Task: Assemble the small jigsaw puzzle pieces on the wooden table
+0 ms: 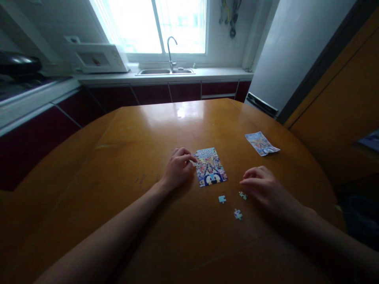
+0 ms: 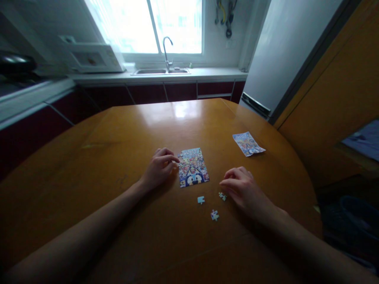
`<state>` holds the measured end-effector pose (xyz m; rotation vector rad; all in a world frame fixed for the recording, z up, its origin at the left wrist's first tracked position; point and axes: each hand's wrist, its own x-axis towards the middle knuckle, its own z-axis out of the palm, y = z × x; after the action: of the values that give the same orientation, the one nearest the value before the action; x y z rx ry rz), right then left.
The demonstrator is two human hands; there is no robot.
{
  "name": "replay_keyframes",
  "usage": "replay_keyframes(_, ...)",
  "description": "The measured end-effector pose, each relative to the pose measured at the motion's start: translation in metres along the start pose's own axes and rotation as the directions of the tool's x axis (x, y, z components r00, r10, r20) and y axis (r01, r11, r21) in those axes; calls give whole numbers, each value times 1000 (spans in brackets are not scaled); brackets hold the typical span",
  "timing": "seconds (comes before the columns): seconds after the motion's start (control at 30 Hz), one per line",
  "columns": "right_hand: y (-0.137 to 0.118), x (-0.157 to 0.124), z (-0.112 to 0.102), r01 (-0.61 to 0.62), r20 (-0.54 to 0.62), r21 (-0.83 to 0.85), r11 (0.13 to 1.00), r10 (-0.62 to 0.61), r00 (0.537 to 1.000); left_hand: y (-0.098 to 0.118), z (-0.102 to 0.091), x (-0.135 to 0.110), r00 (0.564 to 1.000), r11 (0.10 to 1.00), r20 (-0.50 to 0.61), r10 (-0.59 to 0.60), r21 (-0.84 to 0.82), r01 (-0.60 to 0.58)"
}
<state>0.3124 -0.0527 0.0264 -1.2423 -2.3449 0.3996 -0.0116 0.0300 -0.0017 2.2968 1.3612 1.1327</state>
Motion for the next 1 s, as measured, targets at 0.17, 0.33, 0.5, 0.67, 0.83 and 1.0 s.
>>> replay_keyframes(0.17,3,-9,-1,67,134,-4,998,-66,989,-2,1,0,1000,1000,6,-8,-2,8)
replay_keyframes(0.33,-9,-11,2,16,110,-32,999,-12,994,-1,0,0,1000,1000,8,-4,4,4)
replay_keyframes(0.5,-7,-10,4,27,68,-1,1000,-27,997,0,1,0,1000,1000,-2,7,-3,-7)
replay_keyframes(0.67,3,-6,4,107,108,52,993,-112,988,-2,1,0,1000,1000,1,-2,-1,2)
replay_keyframes(0.83,3,-4,4,133,122,46,990,-137,983,-3,1,0,1000,1000,3,-1,4,1)
replay_keyframes(1.0,0,5,0,131,78,38,991,-133,988,-4,2,-1,1000,1000,12,3,10,-3)
